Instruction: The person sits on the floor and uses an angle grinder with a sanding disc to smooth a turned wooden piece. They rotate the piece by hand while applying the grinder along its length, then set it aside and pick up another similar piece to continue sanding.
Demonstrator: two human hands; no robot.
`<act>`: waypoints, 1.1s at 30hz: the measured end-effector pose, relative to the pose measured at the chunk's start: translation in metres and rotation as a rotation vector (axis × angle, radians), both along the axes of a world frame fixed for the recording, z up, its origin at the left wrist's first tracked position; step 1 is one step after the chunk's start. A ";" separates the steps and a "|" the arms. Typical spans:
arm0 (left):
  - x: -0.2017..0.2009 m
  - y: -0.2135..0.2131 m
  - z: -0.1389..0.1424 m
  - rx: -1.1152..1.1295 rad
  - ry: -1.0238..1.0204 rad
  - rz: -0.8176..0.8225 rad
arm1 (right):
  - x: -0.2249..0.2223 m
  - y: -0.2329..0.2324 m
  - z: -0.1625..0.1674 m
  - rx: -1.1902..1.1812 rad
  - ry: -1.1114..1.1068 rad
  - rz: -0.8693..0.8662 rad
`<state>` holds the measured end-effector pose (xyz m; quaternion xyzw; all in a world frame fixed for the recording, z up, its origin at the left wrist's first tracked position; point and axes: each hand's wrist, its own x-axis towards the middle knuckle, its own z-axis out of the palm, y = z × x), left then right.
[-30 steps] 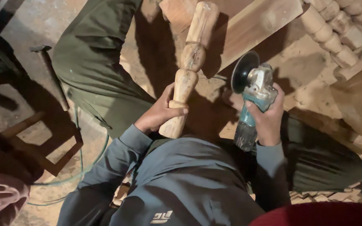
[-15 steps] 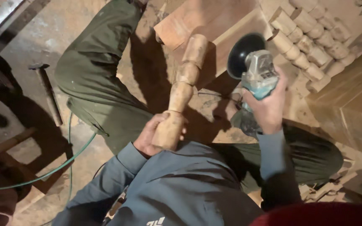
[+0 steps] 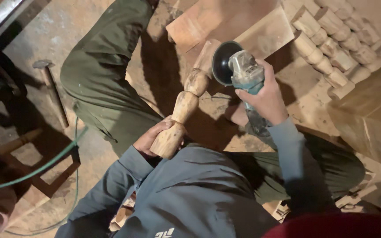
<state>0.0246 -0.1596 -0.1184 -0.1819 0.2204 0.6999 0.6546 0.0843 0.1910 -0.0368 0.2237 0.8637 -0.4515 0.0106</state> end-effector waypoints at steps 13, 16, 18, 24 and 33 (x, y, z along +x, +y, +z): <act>-0.009 0.000 0.005 -0.016 0.023 0.035 | -0.027 0.045 -0.044 0.095 -0.112 0.057; -0.010 0.000 0.001 -0.066 0.058 0.007 | -0.023 0.062 -0.048 0.008 -0.027 0.032; -0.014 0.001 -0.001 -0.197 0.156 -0.022 | -0.022 0.071 -0.046 -0.098 0.008 -0.030; -0.030 0.007 -0.008 -0.201 0.792 -0.351 | 0.016 0.112 -0.015 -0.001 -0.056 -0.283; -0.027 0.026 -0.007 -0.395 0.956 -0.496 | 0.103 0.173 0.047 -0.538 0.160 -0.752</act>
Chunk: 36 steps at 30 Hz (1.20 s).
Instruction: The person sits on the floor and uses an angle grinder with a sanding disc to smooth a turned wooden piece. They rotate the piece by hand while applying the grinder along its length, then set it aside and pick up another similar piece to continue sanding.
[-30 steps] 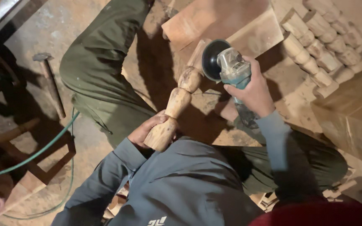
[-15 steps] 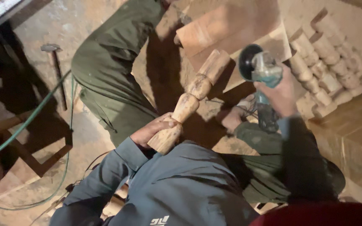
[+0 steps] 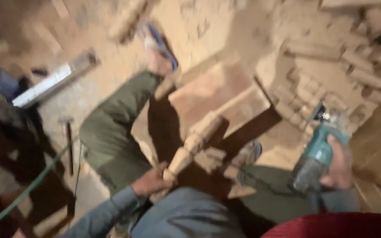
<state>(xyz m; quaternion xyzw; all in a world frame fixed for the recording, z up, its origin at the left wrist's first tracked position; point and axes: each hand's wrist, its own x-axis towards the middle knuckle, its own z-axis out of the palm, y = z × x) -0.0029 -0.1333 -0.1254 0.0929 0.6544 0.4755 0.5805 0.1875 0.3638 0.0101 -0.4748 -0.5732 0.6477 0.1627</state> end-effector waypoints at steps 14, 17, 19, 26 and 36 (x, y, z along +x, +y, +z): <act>-0.033 0.060 0.027 -0.037 0.220 -0.053 | 0.004 0.069 0.023 0.071 0.221 -0.210; -0.022 0.051 0.014 0.047 0.182 -0.014 | 0.012 0.037 0.012 0.200 0.111 -0.066; -0.015 0.042 0.010 0.002 0.131 -0.014 | 0.017 0.004 -0.009 0.242 0.037 0.042; -0.019 0.025 0.013 -0.012 0.084 -0.018 | -0.029 -0.117 -0.030 0.119 -0.091 0.344; -0.012 0.015 -0.004 0.010 0.012 -0.042 | -0.070 -0.210 -0.038 0.568 -0.407 0.840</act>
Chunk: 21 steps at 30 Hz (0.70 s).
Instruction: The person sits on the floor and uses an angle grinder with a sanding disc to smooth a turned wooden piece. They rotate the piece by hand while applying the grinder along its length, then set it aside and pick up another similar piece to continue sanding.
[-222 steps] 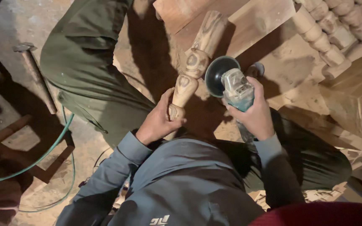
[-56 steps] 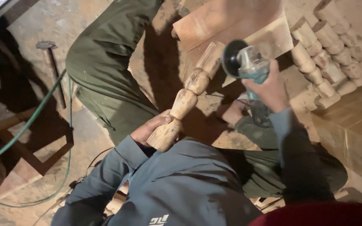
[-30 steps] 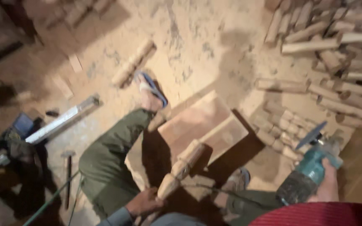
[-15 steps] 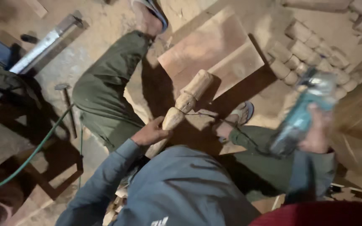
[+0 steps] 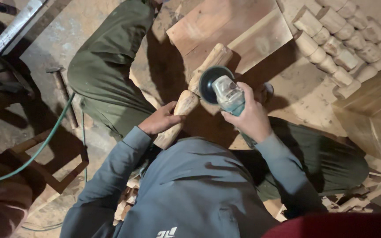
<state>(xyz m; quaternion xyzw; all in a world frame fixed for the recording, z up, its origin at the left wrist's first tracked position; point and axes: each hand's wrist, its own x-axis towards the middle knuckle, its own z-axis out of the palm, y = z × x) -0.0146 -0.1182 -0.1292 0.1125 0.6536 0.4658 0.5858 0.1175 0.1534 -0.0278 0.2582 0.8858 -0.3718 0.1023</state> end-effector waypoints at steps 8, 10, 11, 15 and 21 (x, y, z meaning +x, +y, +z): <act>-0.006 -0.004 -0.002 0.079 -0.036 -0.003 | 0.019 -0.005 -0.009 0.047 0.066 -0.016; -0.005 -0.004 -0.003 0.121 -0.084 0.029 | 0.028 -0.003 -0.011 0.007 0.069 -0.070; -0.005 -0.004 -0.003 0.111 -0.058 0.018 | 0.031 -0.003 -0.012 0.007 0.083 -0.070; 0.000 -0.003 0.001 0.036 -0.014 0.015 | 0.030 -0.004 -0.007 0.060 0.030 -0.057; -0.001 -0.001 0.002 0.044 0.002 0.026 | 0.000 -0.012 -0.001 0.154 0.075 0.064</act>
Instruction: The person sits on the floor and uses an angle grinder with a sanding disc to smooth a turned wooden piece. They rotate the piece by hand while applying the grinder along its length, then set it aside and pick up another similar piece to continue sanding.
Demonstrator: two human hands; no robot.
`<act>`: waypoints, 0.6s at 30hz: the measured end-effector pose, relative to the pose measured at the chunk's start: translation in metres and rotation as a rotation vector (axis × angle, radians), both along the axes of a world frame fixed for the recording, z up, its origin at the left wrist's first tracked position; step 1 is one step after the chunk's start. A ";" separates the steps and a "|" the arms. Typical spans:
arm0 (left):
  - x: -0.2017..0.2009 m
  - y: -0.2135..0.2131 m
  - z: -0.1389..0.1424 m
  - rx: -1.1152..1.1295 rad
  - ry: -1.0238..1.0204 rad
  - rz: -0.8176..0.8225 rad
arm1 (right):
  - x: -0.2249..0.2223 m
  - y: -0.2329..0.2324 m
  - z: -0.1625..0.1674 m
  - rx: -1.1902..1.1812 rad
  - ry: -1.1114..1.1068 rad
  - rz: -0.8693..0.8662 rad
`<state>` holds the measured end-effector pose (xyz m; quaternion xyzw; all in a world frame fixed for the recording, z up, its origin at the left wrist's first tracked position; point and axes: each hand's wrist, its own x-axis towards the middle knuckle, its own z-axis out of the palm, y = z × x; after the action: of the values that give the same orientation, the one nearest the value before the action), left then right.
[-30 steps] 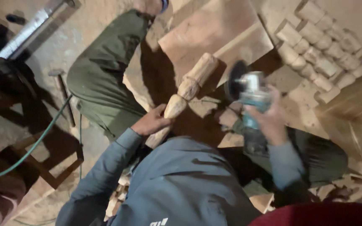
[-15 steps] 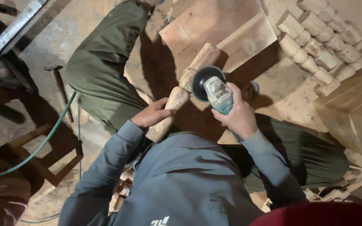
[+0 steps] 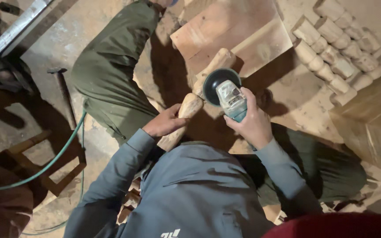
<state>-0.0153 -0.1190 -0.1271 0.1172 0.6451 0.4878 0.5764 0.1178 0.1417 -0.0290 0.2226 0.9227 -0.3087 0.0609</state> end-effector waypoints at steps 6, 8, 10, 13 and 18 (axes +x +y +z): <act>-0.003 -0.004 -0.004 0.019 0.005 -0.026 | 0.001 -0.007 -0.007 0.017 -0.060 0.008; -0.005 -0.006 -0.003 0.037 -0.027 -0.027 | 0.010 -0.007 -0.013 0.001 -0.031 -0.005; -0.008 -0.005 -0.003 0.055 -0.062 -0.035 | 0.022 -0.004 -0.019 -0.020 0.057 -0.017; -0.012 -0.002 0.003 0.168 -0.141 0.021 | 0.038 0.002 -0.028 -0.121 0.069 -0.108; -0.014 -0.002 0.025 0.099 0.016 -0.017 | 0.055 0.018 -0.045 -0.207 0.238 -0.236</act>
<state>-0.0294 -0.1209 -0.1017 0.1549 0.6237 0.5134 0.5686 0.1733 0.1597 -0.0738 0.2839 0.8542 -0.4312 -0.0624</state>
